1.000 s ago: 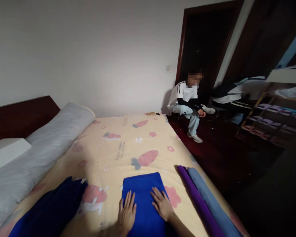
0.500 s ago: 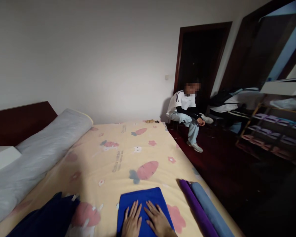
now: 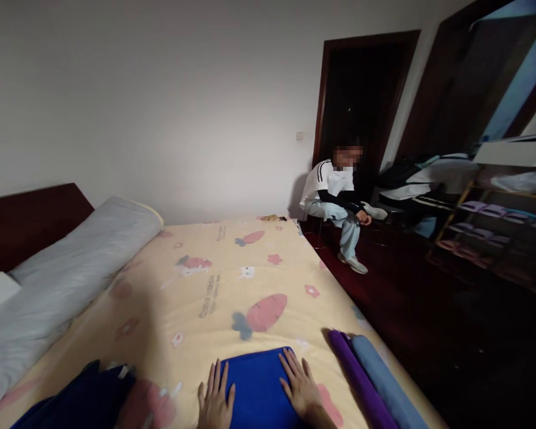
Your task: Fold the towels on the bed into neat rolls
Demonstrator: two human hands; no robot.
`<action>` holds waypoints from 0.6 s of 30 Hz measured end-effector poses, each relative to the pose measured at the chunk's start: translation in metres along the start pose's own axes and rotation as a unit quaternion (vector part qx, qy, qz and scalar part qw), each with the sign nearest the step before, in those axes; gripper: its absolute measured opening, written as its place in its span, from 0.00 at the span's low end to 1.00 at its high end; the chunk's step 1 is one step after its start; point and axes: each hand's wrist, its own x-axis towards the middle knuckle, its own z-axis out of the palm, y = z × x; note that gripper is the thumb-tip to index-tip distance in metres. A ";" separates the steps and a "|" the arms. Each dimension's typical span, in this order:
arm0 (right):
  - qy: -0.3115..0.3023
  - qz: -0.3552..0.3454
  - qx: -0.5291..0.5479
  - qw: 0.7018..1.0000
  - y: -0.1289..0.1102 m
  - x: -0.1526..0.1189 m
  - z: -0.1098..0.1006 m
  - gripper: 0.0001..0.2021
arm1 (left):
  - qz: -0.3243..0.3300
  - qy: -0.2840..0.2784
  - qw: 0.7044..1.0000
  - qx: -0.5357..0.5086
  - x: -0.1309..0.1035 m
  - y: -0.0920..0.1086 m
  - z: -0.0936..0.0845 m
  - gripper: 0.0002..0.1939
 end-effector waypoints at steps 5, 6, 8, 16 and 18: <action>0.000 0.008 0.000 1.000 -0.011 0.017 -0.016 0.28 | -0.005 -0.119 0.993 0.022 0.021 0.006 -0.037 0.29; 0.001 0.012 0.001 1.000 -0.017 0.019 -0.020 0.28 | -0.007 -0.123 0.992 0.030 0.022 0.010 -0.047 0.29; 0.007 0.021 0.004 1.000 -0.034 0.015 -0.025 0.29 | -0.001 -0.091 0.995 0.030 0.014 0.022 -0.062 0.28; -0.030 -0.084 0.045 0.995 -0.102 -0.114 0.023 0.31 | 0.154 0.057 0.985 -0.055 -0.138 0.068 0.009 0.32; -0.009 -0.113 0.026 0.993 -0.097 -0.145 0.036 0.30 | 0.155 0.068 0.984 -0.049 -0.171 0.067 0.028 0.33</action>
